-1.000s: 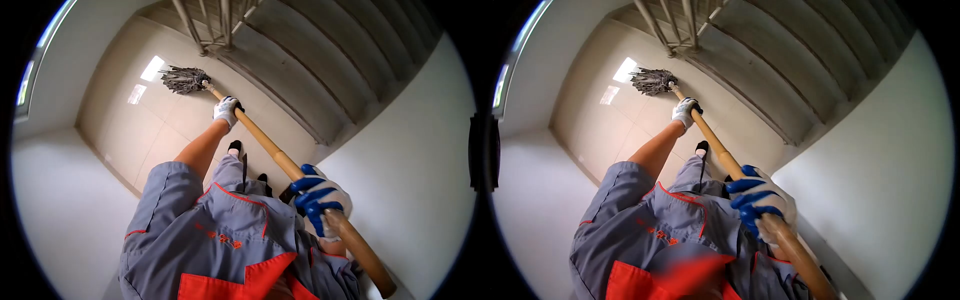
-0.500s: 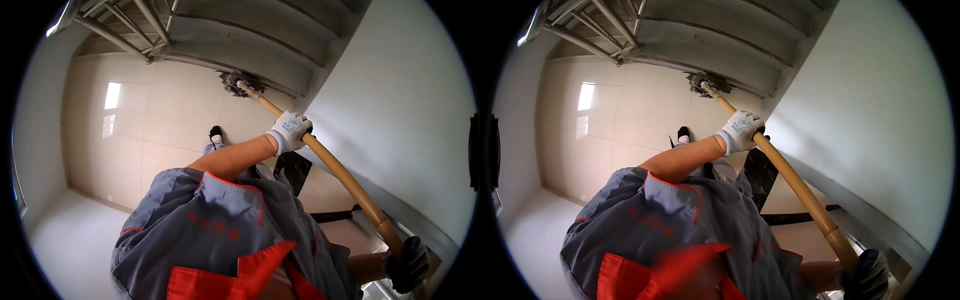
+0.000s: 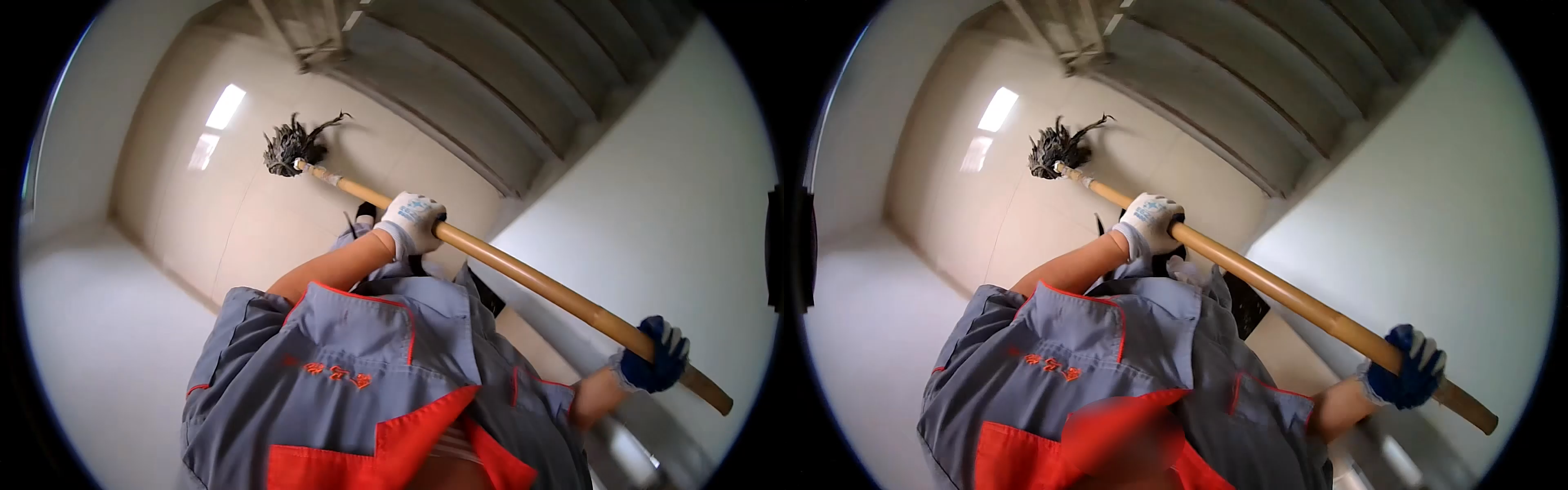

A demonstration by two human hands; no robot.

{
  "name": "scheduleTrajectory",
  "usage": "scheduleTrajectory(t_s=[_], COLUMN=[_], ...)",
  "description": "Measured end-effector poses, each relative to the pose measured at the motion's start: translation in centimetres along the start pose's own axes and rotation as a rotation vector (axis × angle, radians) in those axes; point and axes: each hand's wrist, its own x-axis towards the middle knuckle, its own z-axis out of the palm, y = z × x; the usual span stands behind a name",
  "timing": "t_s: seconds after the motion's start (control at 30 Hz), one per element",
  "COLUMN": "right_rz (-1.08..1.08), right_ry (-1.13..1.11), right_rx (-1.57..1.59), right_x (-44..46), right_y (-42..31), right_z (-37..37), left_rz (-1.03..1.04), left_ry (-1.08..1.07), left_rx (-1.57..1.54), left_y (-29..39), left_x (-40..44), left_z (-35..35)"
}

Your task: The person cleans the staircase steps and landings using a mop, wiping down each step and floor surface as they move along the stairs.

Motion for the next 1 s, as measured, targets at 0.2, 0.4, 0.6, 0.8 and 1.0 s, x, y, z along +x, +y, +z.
scheduleTrajectory(t_s=[0.2,0.4,0.6,0.8,1.0], right_rz=[0.393,0.612,0.642,0.711,0.615], right_ry=[0.243,-0.69,-1.066,-1.468,-1.516], right_rx=[0.338,0.299,0.16,0.207,-0.005], right_x=[-2.2,-4.1,-10.7,-12.9,-8.9], right_y=[5.7,14.8,17.5,16.9,13.9], right_z=[9.4,20.0,27.3,28.9,25.9], left_rz=[-0.23,-0.683,-1.122,-1.353,-1.227], left_ry=[0.056,0.072,0.207,0.184,0.301], left_rx=[0.072,0.251,0.232,0.086,-0.025], left_y=[-9.0,-20.4,-23.0,-20.1,-14.9], left_x=[-3.1,-12.4,-24.5,-29.2,-20.8], left_z=[-2.7,-6.0,-1.2,7.7,14.9])
